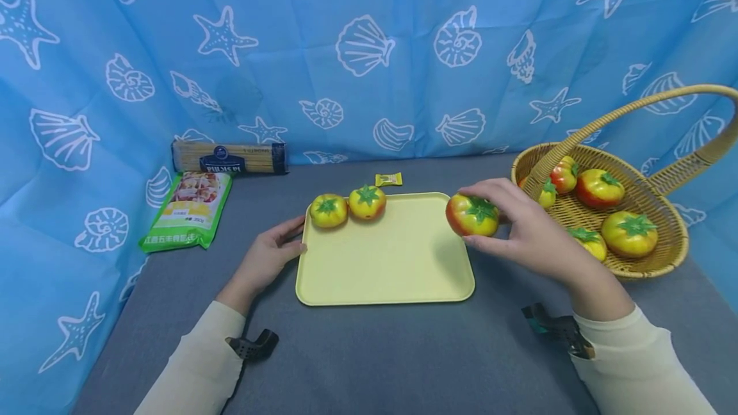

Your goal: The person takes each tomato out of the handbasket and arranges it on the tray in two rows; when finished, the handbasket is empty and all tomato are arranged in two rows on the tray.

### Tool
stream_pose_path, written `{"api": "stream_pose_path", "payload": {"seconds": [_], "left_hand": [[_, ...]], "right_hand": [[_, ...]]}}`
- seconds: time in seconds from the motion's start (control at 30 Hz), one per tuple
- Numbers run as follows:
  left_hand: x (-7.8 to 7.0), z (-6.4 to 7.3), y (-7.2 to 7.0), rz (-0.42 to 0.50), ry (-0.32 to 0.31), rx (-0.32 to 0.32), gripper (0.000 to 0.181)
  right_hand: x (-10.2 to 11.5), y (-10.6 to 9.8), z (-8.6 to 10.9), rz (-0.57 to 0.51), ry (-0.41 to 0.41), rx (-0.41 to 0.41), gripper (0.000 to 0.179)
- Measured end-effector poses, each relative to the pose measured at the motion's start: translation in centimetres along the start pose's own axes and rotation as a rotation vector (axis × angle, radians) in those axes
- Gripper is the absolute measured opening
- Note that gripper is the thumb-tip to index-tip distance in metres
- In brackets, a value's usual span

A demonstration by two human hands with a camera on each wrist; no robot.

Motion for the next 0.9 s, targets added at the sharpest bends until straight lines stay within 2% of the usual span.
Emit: {"api": "stream_pose_path", "payload": {"seconds": [0.3,0.53,0.9], "left_hand": [[0.3,-0.2,0.2,0.0,0.021,0.004,0.068],[0.4,-0.1,-0.1,-0.014,0.021,-0.009,0.068],[0.4,-0.1,0.0,0.001,0.015,-0.009,0.068]], "right_hand": [[-0.7,2.7,0.0,-0.073,0.052,0.057,0.063],[-0.9,4.9,0.0,-0.063,0.06,0.094,0.062],[-1.0,7.3,-0.3,-0.054,0.079,0.13,0.063]]}}
Point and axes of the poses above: each hand's wrist, its own z-axis away from the middle knuckle, its own y-axis out of the palm, x = y × z, the point moved 3 cm from there along -z, towards the middle knuckle, and after that the axes turned 13 degrees about -x, right-handed, at the moved point
